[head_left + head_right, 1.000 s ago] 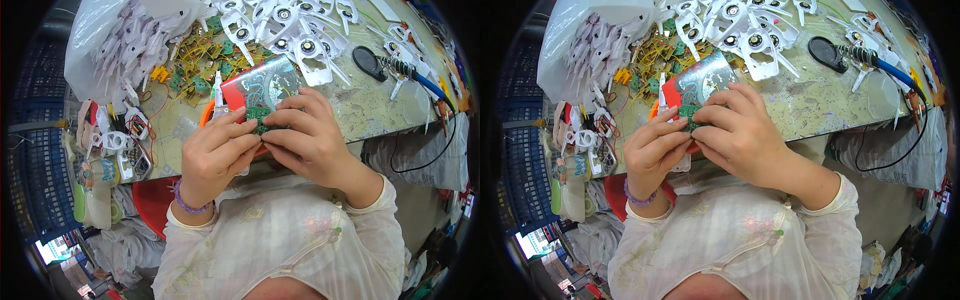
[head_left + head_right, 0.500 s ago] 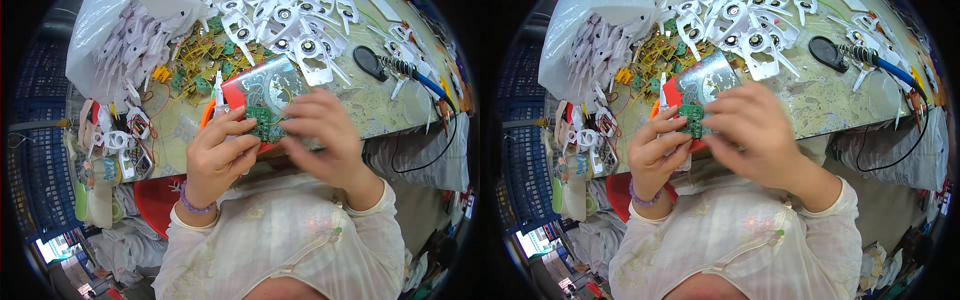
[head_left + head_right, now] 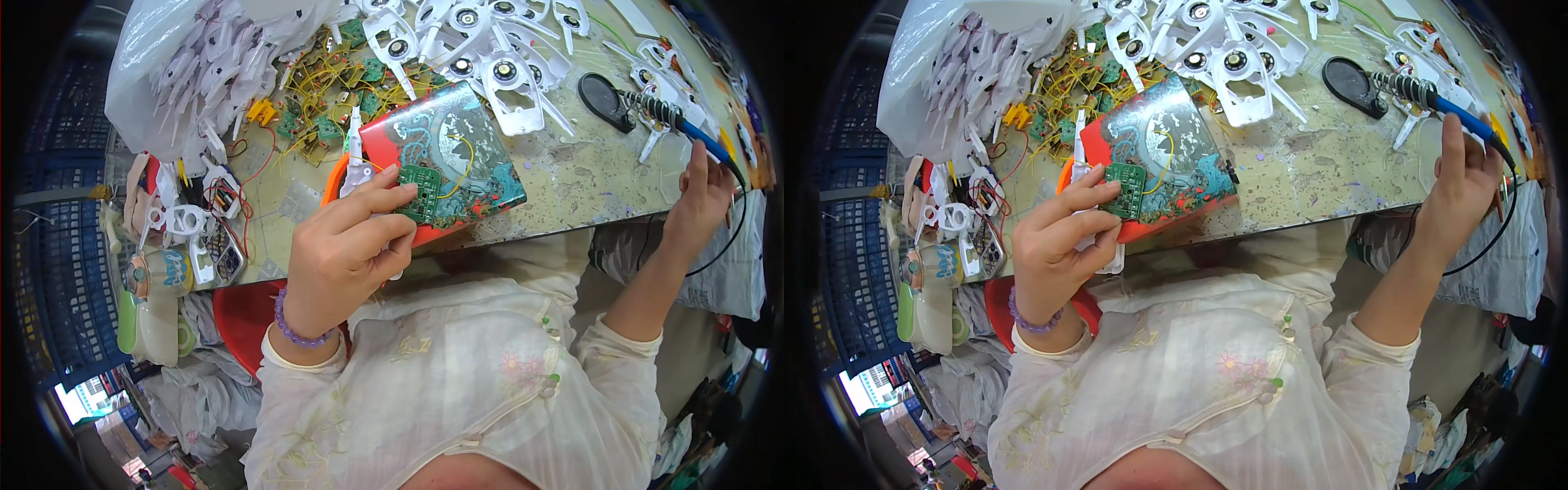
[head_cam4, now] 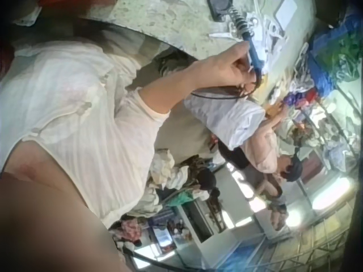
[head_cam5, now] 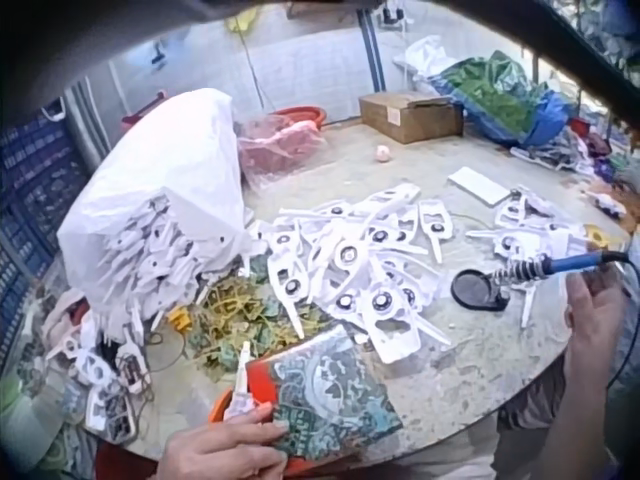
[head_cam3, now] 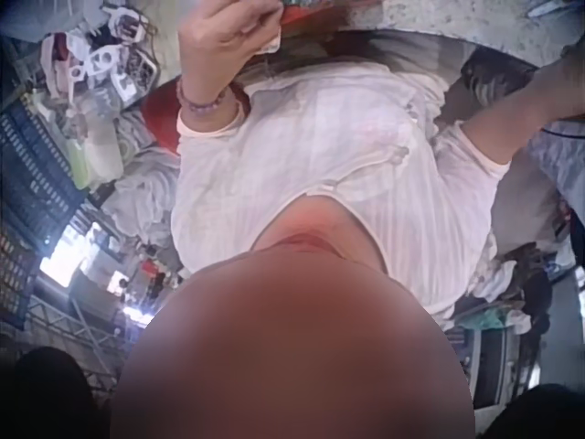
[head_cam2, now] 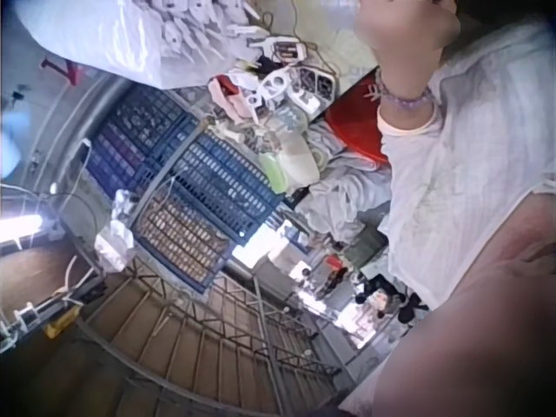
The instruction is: Soldering wires and components onto green circuit boards for small electronic devices.
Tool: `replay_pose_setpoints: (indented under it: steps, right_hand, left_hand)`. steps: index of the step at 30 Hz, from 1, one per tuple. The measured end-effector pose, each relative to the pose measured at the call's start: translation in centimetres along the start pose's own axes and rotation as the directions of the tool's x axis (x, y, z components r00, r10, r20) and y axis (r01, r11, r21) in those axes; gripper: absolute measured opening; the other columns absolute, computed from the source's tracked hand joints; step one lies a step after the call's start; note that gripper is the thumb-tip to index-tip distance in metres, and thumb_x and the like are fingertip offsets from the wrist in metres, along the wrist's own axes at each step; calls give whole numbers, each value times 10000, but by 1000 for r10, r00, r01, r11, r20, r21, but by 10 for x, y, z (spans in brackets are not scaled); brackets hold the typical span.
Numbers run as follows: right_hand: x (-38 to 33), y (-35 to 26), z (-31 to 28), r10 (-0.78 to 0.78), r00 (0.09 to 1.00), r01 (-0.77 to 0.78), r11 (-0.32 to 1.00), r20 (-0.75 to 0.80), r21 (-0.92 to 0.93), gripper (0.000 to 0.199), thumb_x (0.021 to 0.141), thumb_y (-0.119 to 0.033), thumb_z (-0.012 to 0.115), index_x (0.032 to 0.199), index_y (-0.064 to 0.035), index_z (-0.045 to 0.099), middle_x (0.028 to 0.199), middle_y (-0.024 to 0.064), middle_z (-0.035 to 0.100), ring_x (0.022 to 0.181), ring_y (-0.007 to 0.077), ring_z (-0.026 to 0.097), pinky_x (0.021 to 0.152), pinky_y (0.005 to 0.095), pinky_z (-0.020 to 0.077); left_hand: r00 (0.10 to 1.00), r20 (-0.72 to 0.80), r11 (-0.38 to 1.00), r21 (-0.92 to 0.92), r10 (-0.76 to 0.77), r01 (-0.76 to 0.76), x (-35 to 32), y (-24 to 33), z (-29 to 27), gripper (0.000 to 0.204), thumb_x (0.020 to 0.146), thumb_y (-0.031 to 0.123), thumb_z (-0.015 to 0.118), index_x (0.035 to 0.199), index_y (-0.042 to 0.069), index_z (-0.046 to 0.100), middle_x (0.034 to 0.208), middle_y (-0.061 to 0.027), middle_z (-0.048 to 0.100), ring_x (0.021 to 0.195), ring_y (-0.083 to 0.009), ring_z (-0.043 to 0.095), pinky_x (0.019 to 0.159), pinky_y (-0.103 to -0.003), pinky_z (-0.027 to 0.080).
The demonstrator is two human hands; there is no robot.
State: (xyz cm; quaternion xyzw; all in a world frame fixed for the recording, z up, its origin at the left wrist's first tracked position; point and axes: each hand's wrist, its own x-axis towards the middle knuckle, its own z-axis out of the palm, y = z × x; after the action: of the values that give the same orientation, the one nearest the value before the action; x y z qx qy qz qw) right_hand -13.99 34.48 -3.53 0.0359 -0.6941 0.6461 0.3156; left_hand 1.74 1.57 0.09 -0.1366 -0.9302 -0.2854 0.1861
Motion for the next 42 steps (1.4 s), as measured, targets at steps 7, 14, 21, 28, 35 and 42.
replay_pose_setpoints:
  steps: [7, 14, 21, 28, 35, 42]
  right_hand:
    - [24, 9, -5, -15, 1000, 14, 962, 0, -273, 237, 886, -248, 638, 935, -20, 681, 686, -34, 504, 606, 26, 416, 549, 183, 302]
    - [34, 7, -12, -48, 998, 27, 935, -49, -355, 268, 896, -297, 613, 958, -54, 706, 667, -25, 515, 636, 39, 448, 586, 200, 339]
    - [18, -42, -87, -747, 665, 591, 537, -13, -602, 56, 810, -57, 617, 865, -52, 612, 628, 8, 501, 511, 112, 423, 531, 258, 367]
    - [-78, -56, -9, -348, 902, 182, 842, 254, 507, 302, 935, -336, 426, 844, -56, 492, 566, 39, 426, 441, 137, 361, 444, 296, 287]
    - [-108, -57, 25, -469, 802, 177, 777, 369, 604, 313, 948, -341, 473, 865, -40, 493, 580, 32, 459, 430, 135, 388, 387, 279, 274]
    - [-110, -56, 29, -453, 786, 169, 812, 420, 559, 323, 950, -363, 469, 858, -54, 491, 562, 30, 432, 441, 143, 381, 404, 287, 283]
  left_hand:
    - [1000, -18, 1000, 21, 16, -15, 2, 4, 3, 141, 639, -10, 716, 740, 45, 634, 929, -81, 677, 968, -286, 657, 705, -339, 548]
    - [999, -41, 999, 48, 14, -12, 1, 5, 4, 143, 641, -4, 722, 739, 50, 633, 907, -72, 675, 959, -279, 660, 704, -337, 546]
    - [999, -4, 992, 119, 44, -43, 1, 8, 2, 164, 646, 20, 726, 768, 61, 625, 932, -63, 666, 988, -274, 648, 698, -341, 541]
    - [1000, 21, 995, 102, 7, -9, 1, 11, -2, 169, 620, -44, 710, 765, 19, 651, 911, -114, 676, 958, -341, 654, 752, -346, 547]
    - [1000, 7, 995, 95, 3, -3, -1, 12, 0, 173, 621, -45, 712, 771, 12, 649, 917, -118, 676, 965, -344, 651, 764, -352, 547]
    - [999, 3, 993, 104, 53, -53, -2, 8, 2, 180, 651, 5, 716, 796, 42, 618, 963, -81, 657, 1029, -288, 630, 713, -344, 536]
